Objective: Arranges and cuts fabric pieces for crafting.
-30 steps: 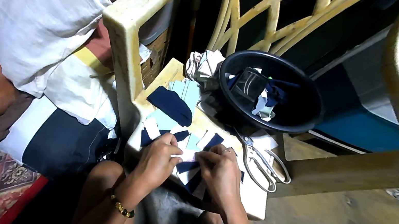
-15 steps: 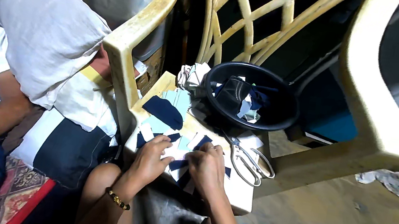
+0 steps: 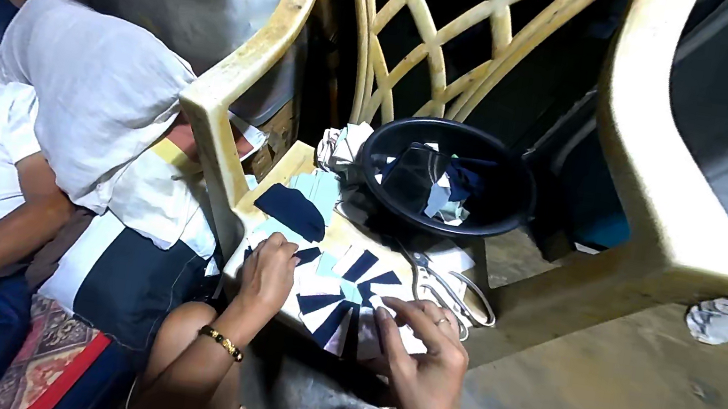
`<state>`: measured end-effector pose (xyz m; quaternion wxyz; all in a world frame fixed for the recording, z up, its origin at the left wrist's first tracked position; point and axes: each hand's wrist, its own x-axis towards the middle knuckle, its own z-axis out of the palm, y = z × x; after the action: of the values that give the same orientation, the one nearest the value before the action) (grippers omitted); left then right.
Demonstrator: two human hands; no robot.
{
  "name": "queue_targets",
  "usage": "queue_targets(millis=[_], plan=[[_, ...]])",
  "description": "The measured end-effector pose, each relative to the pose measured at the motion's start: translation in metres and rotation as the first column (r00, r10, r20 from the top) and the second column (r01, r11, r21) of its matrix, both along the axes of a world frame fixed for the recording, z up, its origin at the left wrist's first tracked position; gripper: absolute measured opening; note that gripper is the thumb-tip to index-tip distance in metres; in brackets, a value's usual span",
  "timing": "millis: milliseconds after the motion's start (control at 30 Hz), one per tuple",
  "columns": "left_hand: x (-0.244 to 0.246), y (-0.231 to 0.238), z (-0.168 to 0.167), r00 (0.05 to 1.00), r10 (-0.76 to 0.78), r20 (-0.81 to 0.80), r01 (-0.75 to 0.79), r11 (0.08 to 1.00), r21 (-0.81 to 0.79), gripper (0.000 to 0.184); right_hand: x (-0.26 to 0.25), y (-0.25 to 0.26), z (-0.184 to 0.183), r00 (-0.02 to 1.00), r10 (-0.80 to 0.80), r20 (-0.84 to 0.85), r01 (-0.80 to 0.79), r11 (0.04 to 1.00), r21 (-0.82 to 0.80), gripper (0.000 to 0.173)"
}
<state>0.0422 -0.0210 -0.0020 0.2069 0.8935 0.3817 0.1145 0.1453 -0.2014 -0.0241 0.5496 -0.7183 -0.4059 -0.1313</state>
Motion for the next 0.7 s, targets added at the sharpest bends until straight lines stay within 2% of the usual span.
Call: queue_targets(millis=[67,167,233,300,367,467,567,633,700], plan=[[0.005,0.003,0.007,0.991,0.010,-0.131,-0.011,1.000,-0.013,0.026,0.001,-0.002,0.004,1.000,0.010,-0.010,-0.009,0.999,0.037,0.020],[0.010,0.007,0.014,0.978,-0.031,-0.207,0.026,0.999,-0.030,0.024,0.003,-0.007,0.005,1.000,0.017,-0.025,-0.015,0.997,0.079,0.019],[0.011,0.011,0.015,0.989,-0.053,-0.139,0.049,0.998,-0.031,0.023,0.005,-0.010,0.006,0.999,0.025,-0.036,-0.021,0.996,0.092,0.019],[0.012,0.015,0.017,0.997,-0.068,0.043,0.069,0.998,-0.013,0.019,0.007,-0.012,0.005,0.998,0.033,-0.050,-0.028,0.994,0.108,0.019],[0.020,0.019,0.026,0.982,-0.108,0.157,0.114,0.993,-0.034,0.018,0.009,-0.015,0.005,0.997,0.043,-0.066,-0.035,0.992,0.121,0.019],[0.049,0.020,0.039,0.963,-0.141,0.228,0.177,0.973,-0.147,0.020,0.011,-0.017,0.005,0.994,0.066,-0.085,-0.053,0.988,0.147,0.019],[0.089,0.024,0.033,0.937,-0.031,0.349,0.152,0.933,-0.325,0.017,0.012,-0.018,0.005,0.993,0.071,-0.091,-0.056,0.985,0.163,0.019],[0.109,0.028,0.023,0.937,0.005,0.348,0.153,0.893,-0.423,0.023,0.012,-0.019,0.005,0.993,0.066,-0.099,-0.049,0.985,0.165,0.019],[0.116,0.025,0.024,0.969,-0.055,0.240,0.136,0.932,-0.335,0.024,0.013,-0.021,0.006,0.994,0.054,-0.099,-0.038,0.986,0.163,0.019]])
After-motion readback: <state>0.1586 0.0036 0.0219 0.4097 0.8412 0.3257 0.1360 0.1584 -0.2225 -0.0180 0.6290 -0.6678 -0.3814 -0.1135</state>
